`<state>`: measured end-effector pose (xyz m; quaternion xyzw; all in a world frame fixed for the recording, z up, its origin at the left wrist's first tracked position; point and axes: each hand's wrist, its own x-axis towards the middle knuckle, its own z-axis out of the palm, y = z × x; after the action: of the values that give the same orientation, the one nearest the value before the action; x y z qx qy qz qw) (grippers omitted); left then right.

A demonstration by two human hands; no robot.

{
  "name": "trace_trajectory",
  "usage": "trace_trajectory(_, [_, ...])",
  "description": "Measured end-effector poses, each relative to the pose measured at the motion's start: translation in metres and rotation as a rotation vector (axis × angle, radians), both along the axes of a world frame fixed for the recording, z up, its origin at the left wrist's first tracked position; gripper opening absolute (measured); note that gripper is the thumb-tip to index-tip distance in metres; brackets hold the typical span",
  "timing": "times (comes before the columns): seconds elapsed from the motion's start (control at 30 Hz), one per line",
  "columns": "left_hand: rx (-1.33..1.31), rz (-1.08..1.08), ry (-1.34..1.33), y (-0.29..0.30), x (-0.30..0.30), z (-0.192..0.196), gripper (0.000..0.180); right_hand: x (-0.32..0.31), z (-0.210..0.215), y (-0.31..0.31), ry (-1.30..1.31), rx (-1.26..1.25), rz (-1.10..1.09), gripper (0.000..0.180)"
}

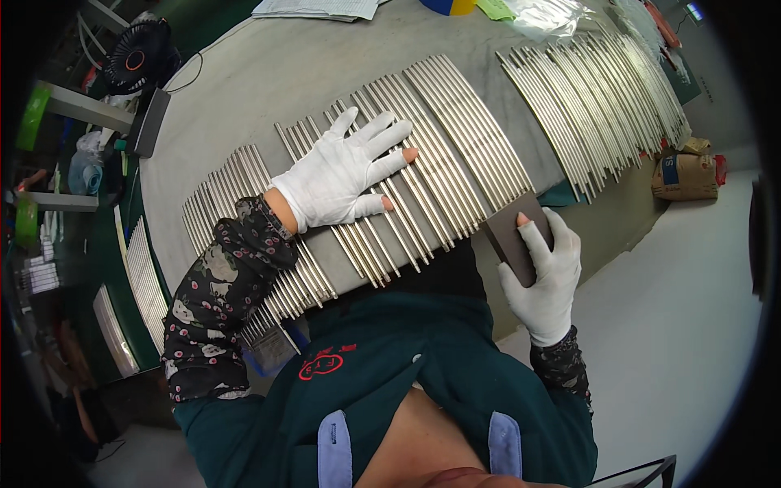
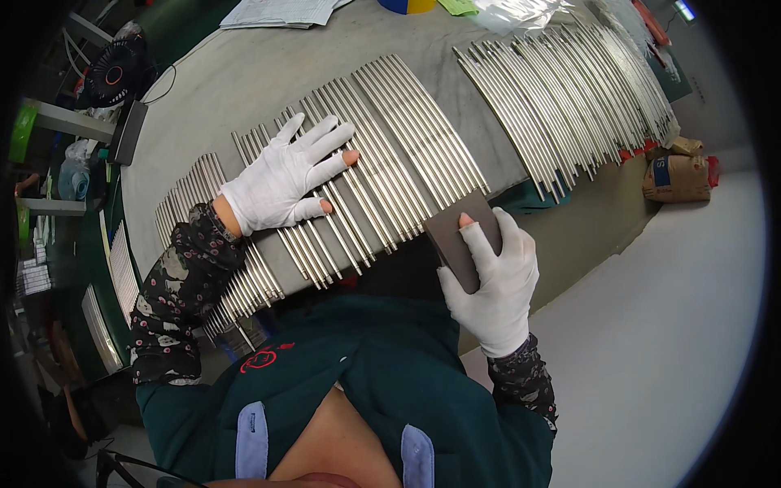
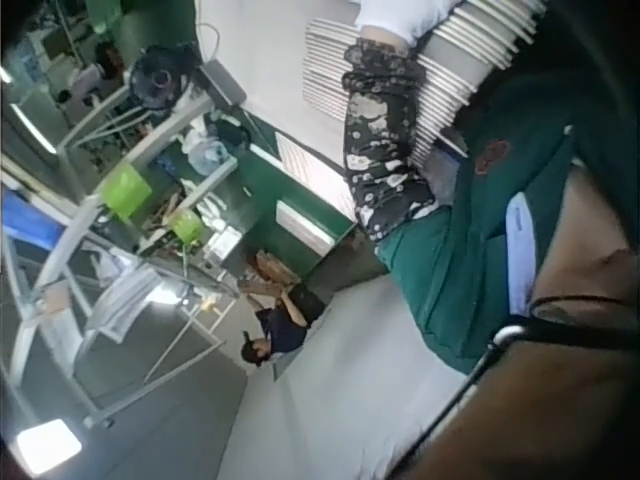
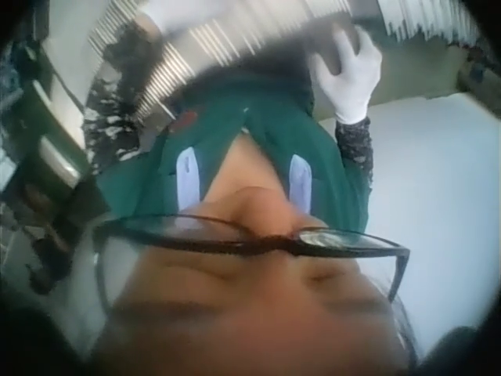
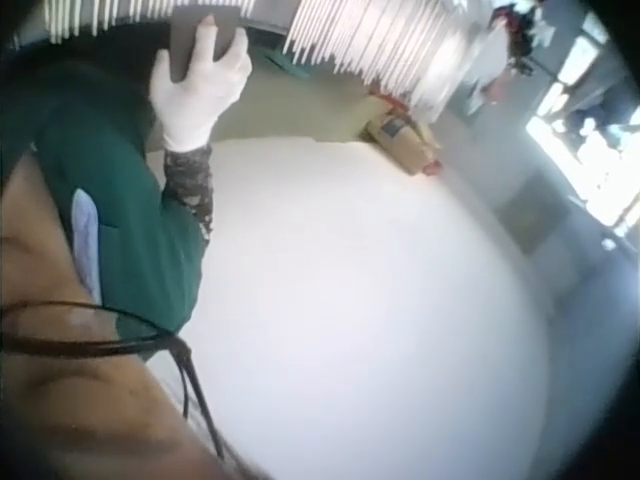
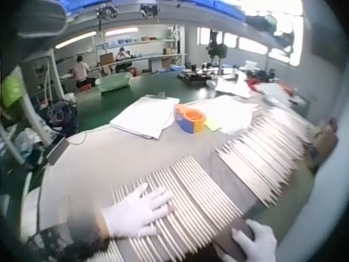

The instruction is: Sanding the ends of a row of aligned metal rods using a sanding block on a workbench.

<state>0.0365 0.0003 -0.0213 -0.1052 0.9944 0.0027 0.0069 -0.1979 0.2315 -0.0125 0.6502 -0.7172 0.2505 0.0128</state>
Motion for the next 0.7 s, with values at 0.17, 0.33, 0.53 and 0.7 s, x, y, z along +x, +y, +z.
trace_trajectory(0.17, [-0.001,0.007,0.043,-0.002,-0.009,0.001,0.071,0.005,0.006,0.003,0.021,-0.003,-0.033,0.065])
trace_trajectory(0.33, [0.029,0.014,0.065,-0.005,-0.02,0.008,0.072,0.012,0.012,0.005,0.023,-0.006,-0.043,0.064])
trace_trajectory(0.53, [0.001,-0.034,0.221,-0.017,0.006,0.021,0.077,0.003,0.018,0.012,0.04,-0.009,-0.103,0.064])
trace_trajectory(0.7, [0.108,-0.026,0.028,-0.014,0.065,0.043,0.082,-0.005,0.014,0.013,0.039,-0.048,-0.128,0.065])
